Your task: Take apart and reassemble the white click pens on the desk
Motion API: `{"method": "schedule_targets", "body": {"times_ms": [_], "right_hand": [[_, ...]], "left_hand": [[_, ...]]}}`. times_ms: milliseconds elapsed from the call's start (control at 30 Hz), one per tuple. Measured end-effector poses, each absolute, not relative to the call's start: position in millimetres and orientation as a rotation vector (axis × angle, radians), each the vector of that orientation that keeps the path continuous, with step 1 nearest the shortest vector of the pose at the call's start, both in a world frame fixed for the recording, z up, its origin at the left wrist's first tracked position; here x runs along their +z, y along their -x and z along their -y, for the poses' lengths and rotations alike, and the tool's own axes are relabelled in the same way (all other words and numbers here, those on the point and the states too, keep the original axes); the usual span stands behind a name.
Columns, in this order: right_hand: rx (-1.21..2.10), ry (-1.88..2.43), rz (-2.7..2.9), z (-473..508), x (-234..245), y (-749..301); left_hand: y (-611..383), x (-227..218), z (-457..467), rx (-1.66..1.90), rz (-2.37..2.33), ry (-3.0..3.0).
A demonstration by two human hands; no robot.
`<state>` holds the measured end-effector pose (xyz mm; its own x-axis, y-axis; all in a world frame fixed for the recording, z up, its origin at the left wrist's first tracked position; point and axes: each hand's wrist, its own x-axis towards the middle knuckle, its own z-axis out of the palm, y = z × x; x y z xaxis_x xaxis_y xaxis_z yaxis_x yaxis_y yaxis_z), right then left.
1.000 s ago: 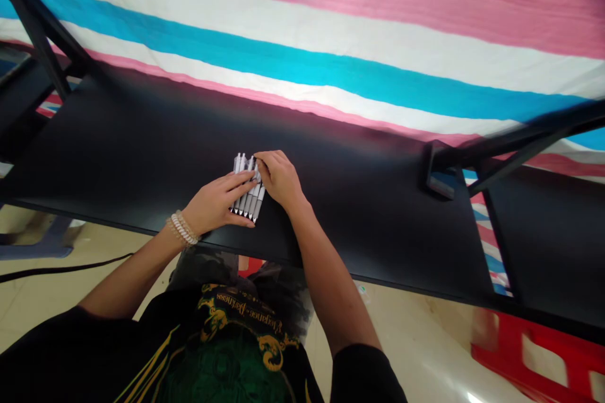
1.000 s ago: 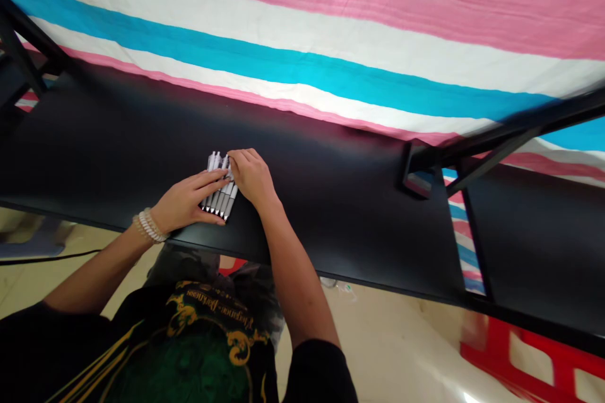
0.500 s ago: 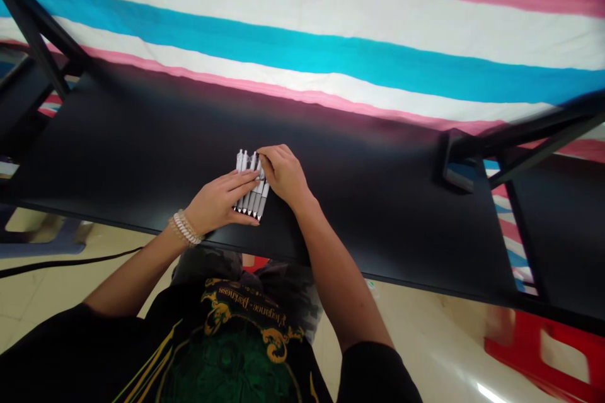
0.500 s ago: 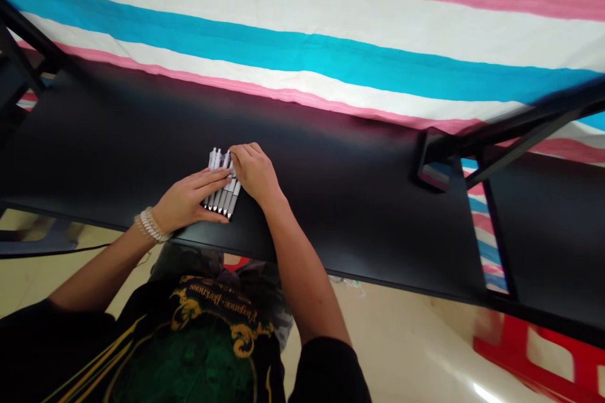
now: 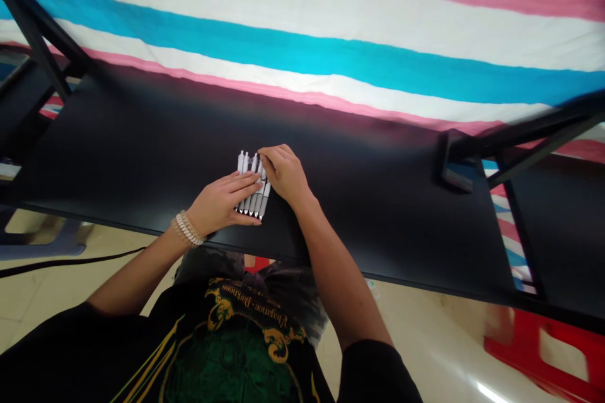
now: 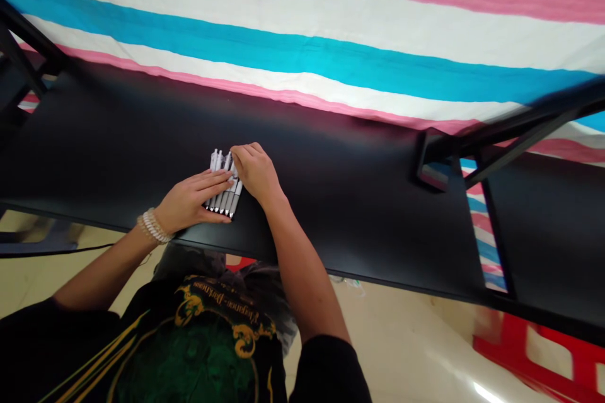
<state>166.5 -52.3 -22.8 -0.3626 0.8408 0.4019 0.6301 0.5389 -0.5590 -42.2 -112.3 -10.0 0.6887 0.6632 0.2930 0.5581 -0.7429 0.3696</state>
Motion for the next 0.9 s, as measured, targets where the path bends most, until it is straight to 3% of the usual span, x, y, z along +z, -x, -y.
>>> {"method": "schedule_targets", "body": {"times_ms": [900], "right_hand": [[0.315,1.178,2.125,49.1,-25.0,-165.2]], "left_hand": [[43.4,-14.8,112.6,0.627,-0.942,-2.723]]}}
